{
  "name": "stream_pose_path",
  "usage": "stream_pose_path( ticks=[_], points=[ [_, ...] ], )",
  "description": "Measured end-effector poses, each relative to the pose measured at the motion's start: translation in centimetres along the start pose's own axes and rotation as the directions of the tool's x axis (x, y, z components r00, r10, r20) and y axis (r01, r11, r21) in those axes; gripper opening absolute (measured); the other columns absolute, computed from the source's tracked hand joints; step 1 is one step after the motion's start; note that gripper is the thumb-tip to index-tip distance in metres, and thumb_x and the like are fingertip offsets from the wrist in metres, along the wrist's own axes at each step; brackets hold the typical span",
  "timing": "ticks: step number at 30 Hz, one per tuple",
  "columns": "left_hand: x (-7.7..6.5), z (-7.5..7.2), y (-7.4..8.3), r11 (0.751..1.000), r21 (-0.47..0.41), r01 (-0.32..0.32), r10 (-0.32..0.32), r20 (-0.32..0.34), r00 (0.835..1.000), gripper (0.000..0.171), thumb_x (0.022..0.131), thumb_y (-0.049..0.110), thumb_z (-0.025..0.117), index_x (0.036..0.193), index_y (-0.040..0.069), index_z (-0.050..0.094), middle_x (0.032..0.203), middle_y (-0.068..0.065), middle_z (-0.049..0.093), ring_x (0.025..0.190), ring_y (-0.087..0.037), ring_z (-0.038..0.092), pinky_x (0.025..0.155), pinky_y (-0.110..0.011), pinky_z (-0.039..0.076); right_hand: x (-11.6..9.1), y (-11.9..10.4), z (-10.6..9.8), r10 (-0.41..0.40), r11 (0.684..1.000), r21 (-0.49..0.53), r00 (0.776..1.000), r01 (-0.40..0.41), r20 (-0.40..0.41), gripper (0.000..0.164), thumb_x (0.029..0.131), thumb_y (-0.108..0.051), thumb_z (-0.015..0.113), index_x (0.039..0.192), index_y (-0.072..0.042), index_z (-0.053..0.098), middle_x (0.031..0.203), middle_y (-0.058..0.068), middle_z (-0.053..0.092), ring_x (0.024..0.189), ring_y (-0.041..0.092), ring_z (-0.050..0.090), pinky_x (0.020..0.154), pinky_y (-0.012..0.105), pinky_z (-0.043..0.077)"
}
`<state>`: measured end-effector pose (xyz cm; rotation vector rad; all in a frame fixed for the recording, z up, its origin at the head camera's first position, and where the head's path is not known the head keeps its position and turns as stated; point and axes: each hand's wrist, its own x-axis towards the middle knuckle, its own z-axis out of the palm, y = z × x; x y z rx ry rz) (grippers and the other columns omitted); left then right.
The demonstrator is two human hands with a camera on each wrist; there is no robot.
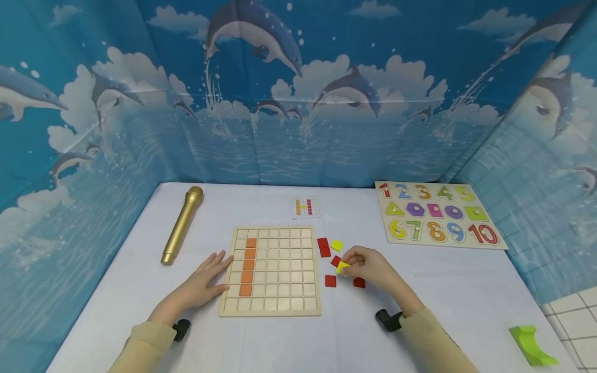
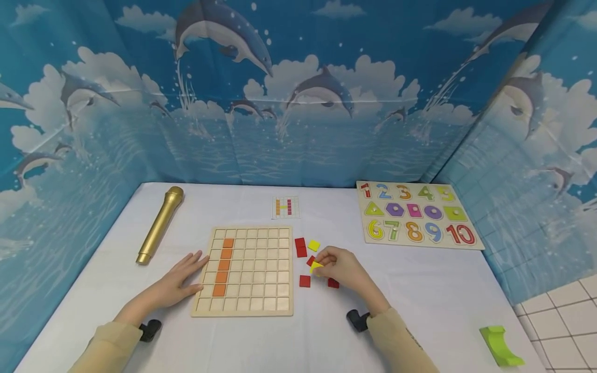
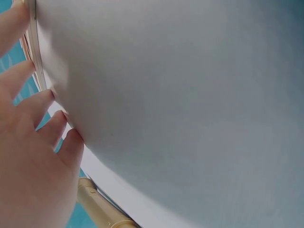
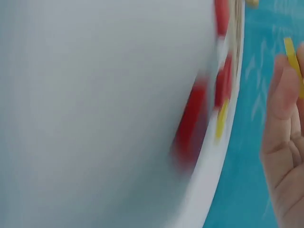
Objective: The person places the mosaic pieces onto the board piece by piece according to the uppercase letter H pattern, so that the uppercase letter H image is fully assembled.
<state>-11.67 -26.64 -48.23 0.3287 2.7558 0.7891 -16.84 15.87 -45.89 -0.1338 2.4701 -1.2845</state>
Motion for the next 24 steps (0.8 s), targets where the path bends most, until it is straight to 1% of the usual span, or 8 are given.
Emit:
stream_pose_path(
  ticks=[4, 8, 12, 16, 20, 24],
  points=[
    [0.0, 0.0, 0.0, 1.000, 0.004, -0.005, 0.005, -0.002, 1.000, 0.071, 0.093, 0.029, 0.068, 0.153, 0.011, 0.035, 0.162, -0.022, 0.020, 0.149, -0.048, 0.012, 0.116, -0.069, 0.018, 1.5, -2.7, 2.9, -0.027, 0.996, 0.084, 1.000, 0.026, 0.008, 0.022, 0.081, -0.015, 0.080, 0.099, -0.008, 0.068, 0.088, 0.003, 0.066, 0.076, 0.013, 0.063, 0.071, 0.024, 0.058],
    [0.0, -0.1, 0.1, 1.000, 0.003, -0.010, 0.010, -0.005, 1.000, 0.071, 0.093, 0.028, 0.068, 0.153, 0.010, 0.035, 0.162, -0.022, 0.020, 0.148, -0.048, 0.013, 0.115, -0.069, 0.018, 3.1, -5.1, 5.7, -0.072, 0.991, 0.119, 0.996, 0.066, 0.052, 0.020, 0.082, -0.013, 0.079, 0.100, -0.008, 0.070, 0.089, 0.004, 0.067, 0.076, 0.013, 0.066, 0.073, 0.026, 0.058],
    [0.0, -0.1, 0.1, 1.000, 0.000, -0.008, 0.008, -0.003, 1.000, 0.071, 0.093, 0.028, 0.068, 0.153, 0.010, 0.035, 0.162, -0.022, 0.020, 0.148, -0.048, 0.013, 0.115, -0.069, 0.018, 4.2, -7.2, 8.1, -0.116, 0.992, 0.065, 0.990, 0.110, 0.085, 0.017, 0.083, -0.016, 0.079, 0.098, -0.013, 0.073, 0.088, 0.000, 0.067, 0.080, 0.011, 0.062, 0.074, 0.024, 0.053],
    [0.0, -0.1, 0.1, 1.000, -0.001, -0.002, 0.002, 0.001, 1.000, 0.071, 0.092, 0.028, 0.068, 0.153, 0.010, 0.035, 0.162, -0.022, 0.020, 0.149, -0.048, 0.012, 0.116, -0.068, 0.018, 5.1, -9.0, 9.9, -0.147, 0.989, 0.034, 0.982, 0.144, 0.122, 0.014, 0.085, -0.015, 0.078, 0.097, -0.013, 0.073, 0.086, 0.000, 0.066, 0.078, 0.012, 0.061, 0.071, 0.023, 0.051],
    [0.1, 0.0, 0.0, 1.000, 0.006, 0.012, -0.012, 0.007, 1.000, 0.071, 0.093, 0.030, 0.067, 0.154, 0.012, 0.035, 0.163, -0.021, 0.019, 0.149, -0.047, 0.012, 0.116, -0.067, 0.018, 6.0, -10.0, 11.2, -0.156, 0.988, 0.013, 0.978, 0.156, 0.140, 0.012, 0.084, -0.011, 0.078, 0.094, -0.010, 0.072, 0.083, 0.000, 0.064, 0.074, 0.011, 0.059, 0.067, 0.021, 0.050],
    [0.2, 0.0, 0.1, 1.000, 0.004, 0.016, -0.016, 0.006, 1.000, 0.071, 0.093, 0.031, 0.067, 0.154, 0.012, 0.035, 0.163, -0.020, 0.019, 0.150, -0.046, 0.012, 0.116, -0.067, 0.018, 6.5, -10.7, 12.1, -0.166, 0.985, -0.017, 0.976, 0.170, 0.143, 0.010, 0.083, -0.009, 0.078, 0.091, -0.010, 0.072, 0.080, -0.001, 0.063, 0.072, 0.011, 0.057, 0.065, 0.020, 0.048]
  ],
)
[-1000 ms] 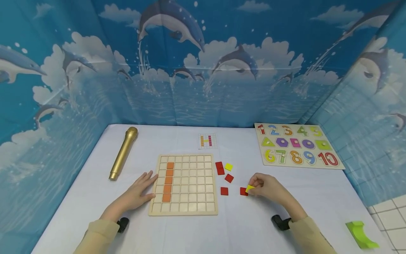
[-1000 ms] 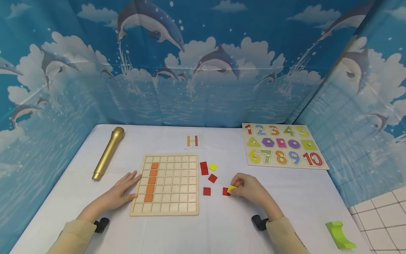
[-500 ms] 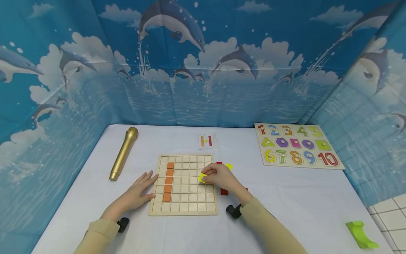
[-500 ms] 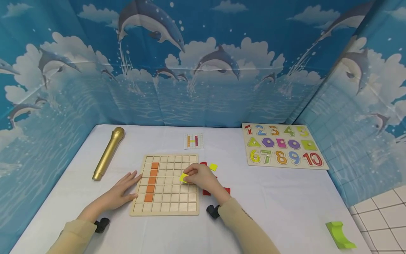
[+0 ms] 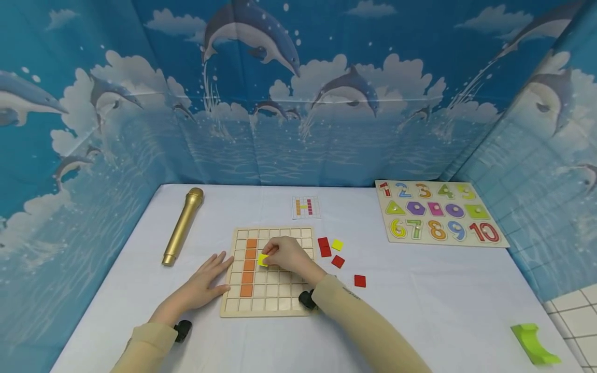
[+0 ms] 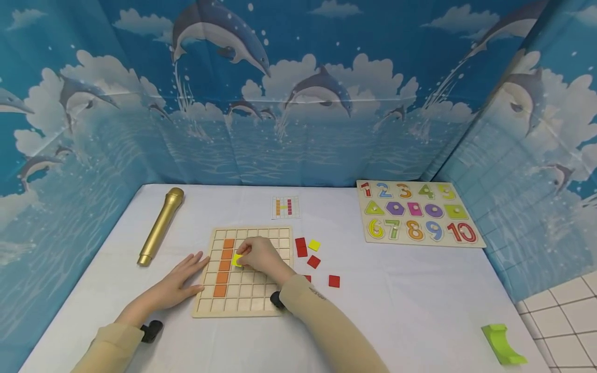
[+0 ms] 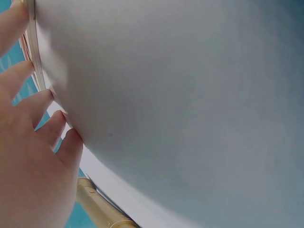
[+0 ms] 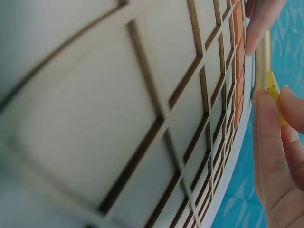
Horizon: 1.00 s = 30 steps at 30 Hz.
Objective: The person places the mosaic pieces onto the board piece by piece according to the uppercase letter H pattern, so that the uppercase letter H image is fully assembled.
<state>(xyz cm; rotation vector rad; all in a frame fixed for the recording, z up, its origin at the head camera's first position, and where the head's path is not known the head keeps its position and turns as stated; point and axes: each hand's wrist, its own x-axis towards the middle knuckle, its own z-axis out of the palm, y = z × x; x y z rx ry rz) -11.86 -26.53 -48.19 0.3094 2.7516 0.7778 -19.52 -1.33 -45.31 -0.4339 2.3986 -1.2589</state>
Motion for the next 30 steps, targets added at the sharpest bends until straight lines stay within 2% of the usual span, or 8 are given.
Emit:
stream_pose_path(
  ticks=[6, 11, 15, 21, 30],
  points=[
    [0.1, 0.0, 0.2, 1.000, -0.008, -0.006, 0.006, -0.002, 1.000, 0.071, 0.093, 0.030, 0.068, 0.153, 0.013, 0.036, 0.163, -0.020, 0.020, 0.149, -0.047, 0.012, 0.116, -0.068, 0.019, 0.4, -0.4, 0.8, 0.015, 1.000, 0.023, 1.000, -0.016, 0.013, 0.007, 0.083, -0.003, 0.076, 0.087, -0.005, 0.070, 0.076, 0.002, 0.063, 0.065, 0.011, 0.064, 0.061, 0.020, 0.055],
    [0.1, -0.1, 0.2, 1.000, -0.005, -0.003, 0.003, 0.001, 1.000, 0.071, 0.093, 0.030, 0.068, 0.153, 0.012, 0.035, 0.163, -0.020, 0.020, 0.149, -0.047, 0.012, 0.115, -0.068, 0.019, 0.6, -0.6, 1.2, 0.029, 1.000, -0.009, 1.000, -0.029, 0.000, 0.007, 0.083, -0.002, 0.076, 0.082, -0.005, 0.070, 0.074, 0.001, 0.064, 0.062, 0.011, 0.064, 0.056, 0.019, 0.053],
    [0.2, -0.1, 0.2, 1.000, -0.005, -0.002, 0.002, 0.001, 1.000, 0.071, 0.093, 0.030, 0.068, 0.153, 0.012, 0.035, 0.163, -0.020, 0.020, 0.149, -0.047, 0.012, 0.115, -0.068, 0.019, 0.8, -0.7, 1.4, -0.002, 0.994, -0.106, 1.000, 0.000, -0.017, 0.008, 0.083, -0.003, 0.076, 0.079, -0.007, 0.070, 0.076, 0.000, 0.064, 0.063, 0.009, 0.060, 0.057, 0.019, 0.049],
    [0.2, -0.2, 0.1, 1.000, -0.005, 0.001, -0.001, 0.004, 1.000, 0.071, 0.092, 0.030, 0.068, 0.153, 0.013, 0.036, 0.163, -0.020, 0.020, 0.150, -0.046, 0.012, 0.116, -0.068, 0.019, 1.0, -0.9, 1.8, -0.084, 0.954, -0.292, 0.996, 0.074, -0.019, 0.007, 0.083, -0.002, 0.074, 0.079, -0.007, 0.070, 0.080, 0.001, 0.067, 0.069, 0.009, 0.051, 0.063, 0.021, 0.046],
    [0.2, -0.2, -0.1, 1.000, 0.005, 0.000, 0.000, 0.006, 1.000, 0.071, 0.093, 0.029, 0.068, 0.154, 0.012, 0.035, 0.163, -0.020, 0.019, 0.149, -0.047, 0.012, 0.115, -0.068, 0.020, 0.8, -1.2, 2.2, -0.044, 0.940, -0.339, 0.999, 0.032, -0.026, 0.006, 0.084, 0.001, 0.072, 0.083, -0.005, 0.072, 0.089, 0.004, 0.069, 0.075, 0.012, 0.055, 0.068, 0.024, 0.051]
  ],
)
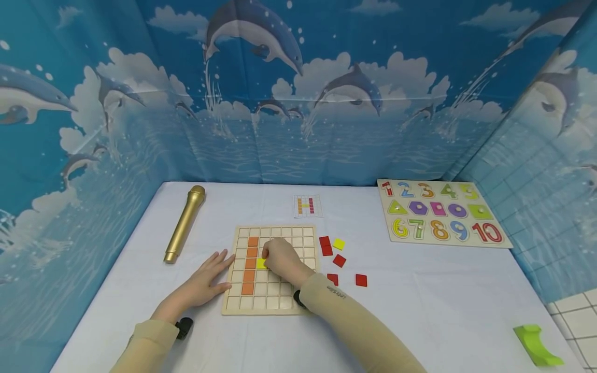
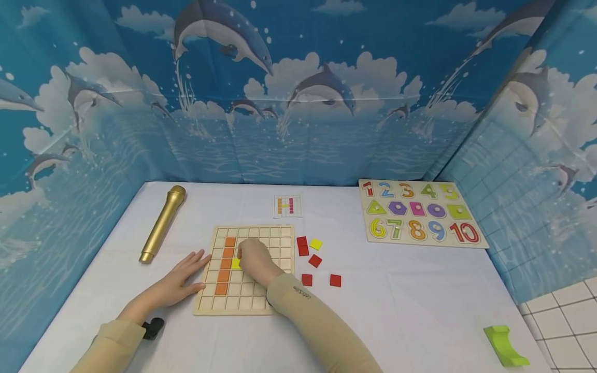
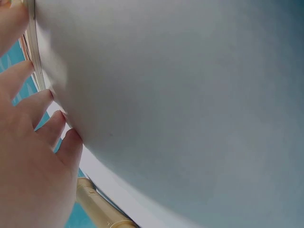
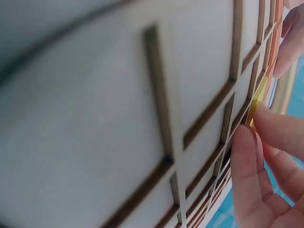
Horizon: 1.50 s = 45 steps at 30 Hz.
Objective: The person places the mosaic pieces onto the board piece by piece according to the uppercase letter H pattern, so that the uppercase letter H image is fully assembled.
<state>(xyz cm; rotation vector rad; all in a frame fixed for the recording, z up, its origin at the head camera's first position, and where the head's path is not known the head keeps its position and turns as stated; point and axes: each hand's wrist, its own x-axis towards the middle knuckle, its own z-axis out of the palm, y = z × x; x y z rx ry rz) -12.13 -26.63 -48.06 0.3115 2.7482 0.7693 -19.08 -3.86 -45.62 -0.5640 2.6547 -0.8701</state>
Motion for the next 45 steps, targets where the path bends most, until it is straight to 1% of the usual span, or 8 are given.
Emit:
stream_pose_path(
  ticks=[6, 12, 17, 21, 26, 31, 37, 45],
  points=[
    [0.3, -0.3, 0.2, 1.000, 0.003, -0.002, 0.002, -0.002, 1.000, 0.072, 0.093, 0.030, 0.067, 0.154, 0.012, 0.034, 0.163, -0.020, 0.018, 0.150, -0.046, 0.011, 0.116, -0.068, 0.019, -0.2, 0.1, -0.7, -0.008, 0.999, 0.039, 1.000, 0.008, -0.001, 0.006, 0.082, 0.001, 0.073, 0.086, -0.004, 0.074, 0.092, 0.005, 0.071, 0.079, 0.014, 0.057, 0.073, 0.027, 0.053],
    [0.1, 0.1, 0.1, 1.000, -0.014, -0.006, 0.006, -0.003, 1.000, 0.071, 0.093, 0.028, 0.068, 0.154, 0.012, 0.034, 0.163, -0.020, 0.018, 0.149, -0.047, 0.011, 0.115, -0.069, 0.018, -1.0, 1.6, -1.5, 0.007, 0.992, 0.123, 1.000, -0.009, 0.010, 0.008, 0.085, -0.007, 0.073, 0.093, -0.006, 0.073, 0.086, 0.002, 0.067, 0.075, 0.011, 0.054, 0.067, 0.023, 0.048],
    [-0.1, 0.5, 0.0, 1.000, -0.011, -0.001, 0.001, 0.000, 1.000, 0.072, 0.093, 0.029, 0.068, 0.154, 0.012, 0.035, 0.163, -0.021, 0.019, 0.149, -0.047, 0.011, 0.115, -0.069, 0.019, -2.2, 3.9, -3.5, 0.063, 0.976, 0.210, 0.998, -0.061, -0.002, 0.013, 0.089, -0.014, 0.071, 0.100, -0.007, 0.072, 0.086, 0.001, 0.065, 0.075, 0.013, 0.056, 0.065, 0.023, 0.048],
    [-0.2, 0.6, 0.0, 1.000, -0.003, 0.009, -0.009, 0.002, 1.000, 0.072, 0.093, 0.030, 0.068, 0.154, 0.012, 0.034, 0.163, -0.020, 0.018, 0.150, -0.046, 0.011, 0.116, -0.068, 0.019, -3.0, 6.4, -5.4, 0.143, 0.962, 0.244, 0.988, -0.125, -0.057, 0.017, 0.089, -0.018, 0.072, 0.104, -0.010, 0.072, 0.089, 0.000, 0.067, 0.078, 0.013, 0.060, 0.067, 0.024, 0.048],
    [-0.4, 0.5, 0.0, 1.000, -0.004, 0.021, -0.021, -0.006, 1.000, 0.072, 0.093, 0.030, 0.068, 0.154, 0.013, 0.034, 0.163, -0.019, 0.018, 0.150, -0.045, 0.011, 0.117, -0.067, 0.018, -3.9, 9.8, -7.4, 0.249, 0.930, 0.304, 0.963, -0.208, -0.102, 0.023, 0.089, -0.021, 0.071, 0.109, -0.009, 0.071, 0.095, 0.004, 0.069, 0.078, 0.017, 0.062, 0.066, 0.025, 0.051],
    [-0.5, 0.5, 0.1, 1.000, -0.005, 0.025, -0.025, -0.009, 1.000, 0.072, 0.093, 0.030, 0.068, 0.154, 0.013, 0.035, 0.163, -0.019, 0.018, 0.150, -0.045, 0.011, 0.117, -0.067, 0.019, -5.0, 13.1, -9.0, 0.333, 0.910, 0.301, 0.934, -0.283, -0.127, 0.029, 0.091, -0.024, 0.071, 0.116, -0.009, 0.068, 0.102, 0.007, 0.068, 0.086, 0.020, 0.060, 0.074, 0.027, 0.054],
    [-0.6, 0.5, 0.2, 1.000, -0.003, 0.021, -0.021, -0.017, 1.000, 0.072, 0.092, 0.029, 0.068, 0.154, 0.013, 0.035, 0.163, -0.019, 0.019, 0.150, -0.045, 0.011, 0.117, -0.067, 0.019, -6.0, 15.6, -10.2, 0.354, 0.905, 0.302, 0.923, -0.298, -0.149, 0.033, 0.092, -0.025, 0.071, 0.119, -0.009, 0.066, 0.107, 0.010, 0.067, 0.090, 0.020, 0.060, 0.079, 0.028, 0.056],
    [-0.8, 0.6, 0.5, 1.000, -0.017, 0.020, -0.020, -0.018, 1.000, 0.072, 0.092, 0.028, 0.068, 0.154, 0.011, 0.035, 0.163, -0.021, 0.019, 0.150, -0.046, 0.011, 0.117, -0.067, 0.018, -6.4, 16.5, -10.6, 0.359, 0.895, 0.332, 0.923, -0.297, -0.141, 0.034, 0.092, -0.025, 0.071, 0.120, -0.007, 0.065, 0.109, 0.012, 0.067, 0.088, 0.019, 0.060, 0.078, 0.028, 0.058]
  ],
)
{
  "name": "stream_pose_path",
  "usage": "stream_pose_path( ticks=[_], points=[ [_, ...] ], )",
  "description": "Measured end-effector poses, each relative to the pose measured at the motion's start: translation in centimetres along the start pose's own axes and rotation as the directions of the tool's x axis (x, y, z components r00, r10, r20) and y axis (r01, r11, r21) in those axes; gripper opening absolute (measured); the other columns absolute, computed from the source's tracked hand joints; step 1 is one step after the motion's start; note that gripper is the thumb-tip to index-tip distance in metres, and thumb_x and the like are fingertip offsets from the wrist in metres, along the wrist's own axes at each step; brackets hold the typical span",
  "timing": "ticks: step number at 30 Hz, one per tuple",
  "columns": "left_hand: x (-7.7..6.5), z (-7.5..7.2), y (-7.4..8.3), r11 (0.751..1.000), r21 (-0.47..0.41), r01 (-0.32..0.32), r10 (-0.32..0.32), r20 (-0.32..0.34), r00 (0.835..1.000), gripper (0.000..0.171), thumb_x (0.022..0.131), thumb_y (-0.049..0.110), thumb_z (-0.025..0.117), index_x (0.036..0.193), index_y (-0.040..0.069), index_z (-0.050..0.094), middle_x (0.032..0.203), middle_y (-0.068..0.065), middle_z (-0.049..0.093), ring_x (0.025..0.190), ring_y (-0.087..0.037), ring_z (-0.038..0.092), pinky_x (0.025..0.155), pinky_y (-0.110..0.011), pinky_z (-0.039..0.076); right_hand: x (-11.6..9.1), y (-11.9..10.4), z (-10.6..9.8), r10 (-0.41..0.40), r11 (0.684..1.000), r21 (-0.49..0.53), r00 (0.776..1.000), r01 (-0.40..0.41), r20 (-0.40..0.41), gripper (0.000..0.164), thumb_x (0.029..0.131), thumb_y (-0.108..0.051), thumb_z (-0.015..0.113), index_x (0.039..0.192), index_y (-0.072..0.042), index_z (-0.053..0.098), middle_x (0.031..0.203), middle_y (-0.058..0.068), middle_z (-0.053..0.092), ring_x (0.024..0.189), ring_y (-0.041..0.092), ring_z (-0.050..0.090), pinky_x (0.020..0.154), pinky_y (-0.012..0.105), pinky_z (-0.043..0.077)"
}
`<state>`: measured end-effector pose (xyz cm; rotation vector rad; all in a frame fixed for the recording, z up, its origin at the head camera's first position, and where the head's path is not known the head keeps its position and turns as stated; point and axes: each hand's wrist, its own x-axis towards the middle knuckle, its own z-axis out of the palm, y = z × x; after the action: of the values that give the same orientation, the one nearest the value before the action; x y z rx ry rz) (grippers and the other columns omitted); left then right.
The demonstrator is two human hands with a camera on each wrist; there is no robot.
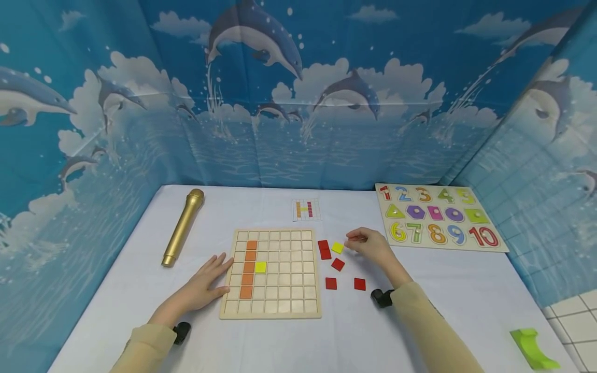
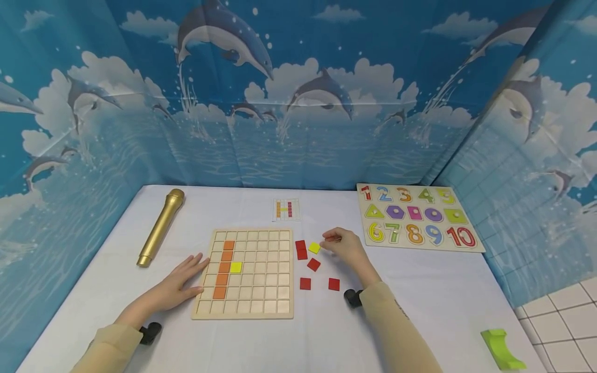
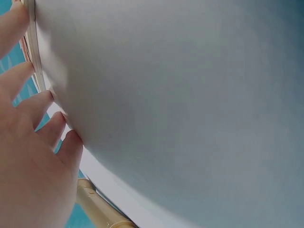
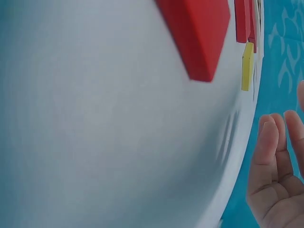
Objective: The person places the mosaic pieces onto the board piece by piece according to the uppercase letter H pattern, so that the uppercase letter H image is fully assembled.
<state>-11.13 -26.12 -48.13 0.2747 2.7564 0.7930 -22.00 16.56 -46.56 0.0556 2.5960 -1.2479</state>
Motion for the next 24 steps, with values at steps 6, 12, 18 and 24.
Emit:
stream_pose_path(
  ticks=[6, 12, 18, 24],
  points=[
    [-0.1, 0.0, 0.1, 1.000, 0.000, -0.004, 0.004, -0.004, 1.000, 0.071, 0.092, 0.027, 0.068, 0.153, 0.010, 0.035, 0.163, -0.021, 0.019, 0.150, -0.046, 0.011, 0.116, -0.067, 0.019, 0.2, -0.1, 0.0, 0.006, 1.000, 0.018, 1.000, -0.006, 0.003, 0.034, 0.092, -0.025, 0.071, 0.120, -0.007, 0.065, 0.109, 0.012, 0.068, 0.088, 0.020, 0.061, 0.078, 0.028, 0.058],
    [0.0, 0.0, 0.0, 1.000, 0.003, -0.004, 0.004, -0.002, 1.000, 0.072, 0.092, 0.028, 0.068, 0.153, 0.011, 0.035, 0.163, -0.021, 0.019, 0.150, -0.046, 0.011, 0.117, -0.067, 0.018, 0.6, -0.4, 0.7, -0.007, 1.000, 0.022, 1.000, 0.006, 0.014, 0.033, 0.090, -0.022, 0.073, 0.118, -0.005, 0.066, 0.107, 0.012, 0.068, 0.087, 0.020, 0.061, 0.076, 0.026, 0.058],
    [0.0, 0.1, -0.1, 1.000, -0.002, -0.009, 0.009, 0.001, 1.000, 0.072, 0.092, 0.028, 0.069, 0.153, 0.011, 0.035, 0.163, -0.021, 0.019, 0.150, -0.047, 0.011, 0.116, -0.068, 0.019, 1.1, -1.0, 1.4, -0.002, 1.000, -0.024, 1.000, 0.003, 0.026, 0.030, 0.089, -0.022, 0.072, 0.114, -0.005, 0.066, 0.105, 0.011, 0.067, 0.089, 0.020, 0.060, 0.076, 0.026, 0.055],
    [0.1, 0.2, -0.2, 1.000, 0.006, -0.014, 0.014, -0.002, 1.000, 0.072, 0.092, 0.029, 0.068, 0.153, 0.011, 0.036, 0.163, -0.021, 0.019, 0.149, -0.047, 0.011, 0.116, -0.068, 0.019, 1.3, -1.4, 1.8, 0.008, 0.998, -0.061, 0.999, -0.005, 0.043, 0.028, 0.088, -0.019, 0.073, 0.112, -0.005, 0.066, 0.102, 0.010, 0.066, 0.090, 0.021, 0.058, 0.078, 0.029, 0.052]
  ],
)
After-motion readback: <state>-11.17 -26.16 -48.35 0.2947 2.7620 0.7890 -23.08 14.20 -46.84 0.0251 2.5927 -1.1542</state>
